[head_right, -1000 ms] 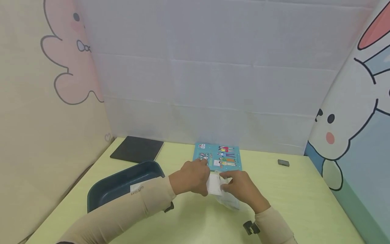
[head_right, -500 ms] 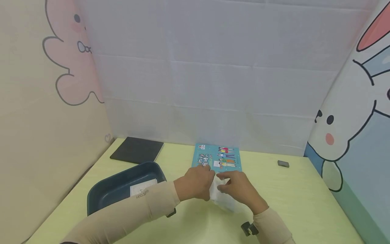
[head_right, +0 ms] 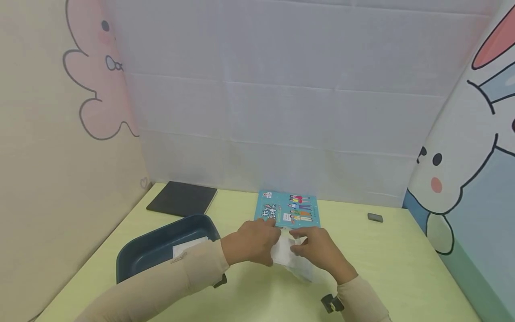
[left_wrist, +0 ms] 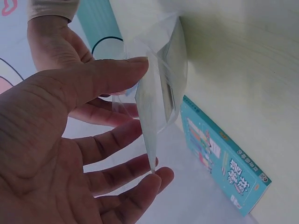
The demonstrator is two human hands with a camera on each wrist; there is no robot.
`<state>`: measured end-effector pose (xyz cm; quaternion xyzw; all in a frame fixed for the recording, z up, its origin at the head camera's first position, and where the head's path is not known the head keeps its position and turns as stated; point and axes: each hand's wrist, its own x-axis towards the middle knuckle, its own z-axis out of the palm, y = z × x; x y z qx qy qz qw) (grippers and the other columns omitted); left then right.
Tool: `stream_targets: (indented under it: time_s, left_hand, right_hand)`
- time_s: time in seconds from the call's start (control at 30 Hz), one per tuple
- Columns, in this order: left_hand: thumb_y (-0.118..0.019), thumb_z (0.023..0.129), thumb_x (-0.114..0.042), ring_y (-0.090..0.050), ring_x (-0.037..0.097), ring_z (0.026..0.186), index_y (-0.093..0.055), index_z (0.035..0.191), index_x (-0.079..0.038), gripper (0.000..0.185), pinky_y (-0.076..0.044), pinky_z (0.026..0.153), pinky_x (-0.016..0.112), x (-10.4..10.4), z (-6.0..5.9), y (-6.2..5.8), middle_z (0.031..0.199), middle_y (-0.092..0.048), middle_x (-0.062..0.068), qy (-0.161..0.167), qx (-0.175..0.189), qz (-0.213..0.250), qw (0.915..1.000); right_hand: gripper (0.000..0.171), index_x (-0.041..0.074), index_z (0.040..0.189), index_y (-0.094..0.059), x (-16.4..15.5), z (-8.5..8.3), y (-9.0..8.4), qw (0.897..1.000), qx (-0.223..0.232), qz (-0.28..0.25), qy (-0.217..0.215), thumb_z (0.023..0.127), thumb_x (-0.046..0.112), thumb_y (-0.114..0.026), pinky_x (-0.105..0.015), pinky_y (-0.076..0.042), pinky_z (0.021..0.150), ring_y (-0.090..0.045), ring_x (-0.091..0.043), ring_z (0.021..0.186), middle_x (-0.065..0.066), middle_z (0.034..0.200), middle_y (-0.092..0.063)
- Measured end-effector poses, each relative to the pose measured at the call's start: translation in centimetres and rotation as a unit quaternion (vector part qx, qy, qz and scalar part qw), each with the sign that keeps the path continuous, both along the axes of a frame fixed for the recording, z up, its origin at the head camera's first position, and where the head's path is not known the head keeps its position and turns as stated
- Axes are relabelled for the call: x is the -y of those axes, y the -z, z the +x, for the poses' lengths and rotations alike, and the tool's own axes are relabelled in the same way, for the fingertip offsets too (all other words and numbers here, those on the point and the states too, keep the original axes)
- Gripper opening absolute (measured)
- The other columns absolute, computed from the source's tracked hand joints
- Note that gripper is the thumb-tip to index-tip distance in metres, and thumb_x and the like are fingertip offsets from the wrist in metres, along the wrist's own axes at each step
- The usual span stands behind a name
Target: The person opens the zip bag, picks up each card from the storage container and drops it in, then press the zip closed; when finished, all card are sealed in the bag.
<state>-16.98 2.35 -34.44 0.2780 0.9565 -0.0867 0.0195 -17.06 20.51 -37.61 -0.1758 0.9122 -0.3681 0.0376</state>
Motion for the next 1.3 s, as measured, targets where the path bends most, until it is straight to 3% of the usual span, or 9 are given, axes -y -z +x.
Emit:
stream_targets:
  time_s: [0.1,0.23,0.4,0.57,0.73,1.03,1.13,1.3]
  left_hand:
    - [-0.076,0.061,-0.043,-0.046,0.012,0.064,-0.061,0.093,-0.021,0.042,-0.041,0.047,0.028,0.3,0.4,-0.3,0.087,-0.047,-0.004,-0.001,0.002,0.008,1.0000]
    - [-0.073,0.064,-0.041,-0.047,0.012,0.066,-0.062,0.077,-0.018,0.028,-0.042,0.046,0.028,0.2,0.7,-0.5,0.087,-0.048,-0.004,0.004,-0.001,0.023,0.9997]
    - [-0.067,0.070,-0.052,-0.051,0.014,0.071,-0.060,0.061,-0.023,0.031,-0.045,0.049,0.028,-0.4,1.0,0.1,0.089,-0.053,-0.008,0.024,-0.012,0.010,0.9996]
    - [-0.062,0.074,-0.055,-0.048,0.013,0.077,-0.067,0.078,-0.031,0.025,-0.045,0.056,0.030,-0.6,1.0,0.8,0.095,-0.055,-0.013,0.041,-0.012,-0.038,0.9984]
    - [-0.068,0.075,-0.038,-0.044,0.013,0.075,-0.062,0.107,-0.038,0.032,-0.041,0.058,0.028,-0.6,1.0,0.9,0.096,-0.052,-0.014,0.053,0.016,-0.076,0.9956]
    - [-0.070,0.077,-0.026,-0.046,0.007,0.063,-0.055,0.119,-0.040,0.047,-0.042,0.051,0.029,-0.4,1.4,1.9,0.118,-0.045,-0.017,0.065,0.050,-0.086,0.9930]
    - [-0.069,0.077,-0.025,-0.047,0.006,0.067,-0.052,0.122,-0.042,0.051,-0.043,0.052,0.030,-0.2,1.3,2.2,0.129,-0.040,-0.018,0.065,0.058,-0.074,0.9934]
    - [-0.071,0.076,-0.019,-0.049,0.004,0.070,-0.052,0.121,-0.042,0.054,-0.041,0.048,0.029,0.3,0.8,2.4,0.128,-0.042,-0.022,0.065,0.049,-0.013,0.9966]
  right_hand:
    - [0.038,0.008,0.114,-0.063,-0.1,-0.1,0.2,1.000,-0.001,0.002,0.000,0.077,0.016,-0.069,-0.030,-0.046,0.055,-0.061,-0.010,0.064,-0.010,0.107,-0.062]
    - [0.038,0.008,0.114,-0.063,0.0,-0.1,0.3,1.000,-0.008,0.001,-0.004,0.077,0.017,-0.070,-0.030,-0.046,0.055,-0.061,-0.010,0.063,-0.010,0.107,-0.062]
    - [0.039,0.008,0.114,-0.062,0.1,-0.1,0.2,1.000,-0.005,-0.010,-0.011,0.077,0.019,-0.070,-0.031,-0.047,0.056,-0.062,-0.013,0.064,-0.012,0.107,-0.062]
    - [0.039,0.009,0.114,-0.063,-0.1,-0.1,0.1,1.000,0.002,-0.012,-0.003,0.077,0.019,-0.070,-0.031,-0.047,0.057,-0.061,-0.011,0.064,-0.011,0.107,-0.062]
    - [0.040,0.011,0.114,-0.063,-0.4,-0.1,0.4,1.000,0.000,-0.014,-0.004,0.076,0.022,-0.071,-0.030,-0.047,0.057,-0.061,-0.009,0.065,-0.009,0.106,-0.062]
    - [0.039,0.010,0.114,-0.062,0.1,0.3,0.0,0.999,-0.006,-0.019,-0.028,0.078,0.023,-0.070,-0.030,-0.047,0.056,-0.061,-0.009,0.066,-0.010,0.108,-0.061]
    - [0.039,0.010,0.114,-0.063,0.2,0.3,-0.1,0.999,-0.003,-0.020,-0.029,0.078,0.022,-0.070,-0.031,-0.046,0.055,-0.061,-0.010,0.066,-0.010,0.107,-0.062]
    - [0.038,0.010,0.114,-0.062,0.2,0.3,-0.2,1.000,-0.007,-0.015,-0.025,0.078,0.021,-0.070,-0.031,-0.046,0.055,-0.061,-0.009,0.065,-0.009,0.107,-0.061]
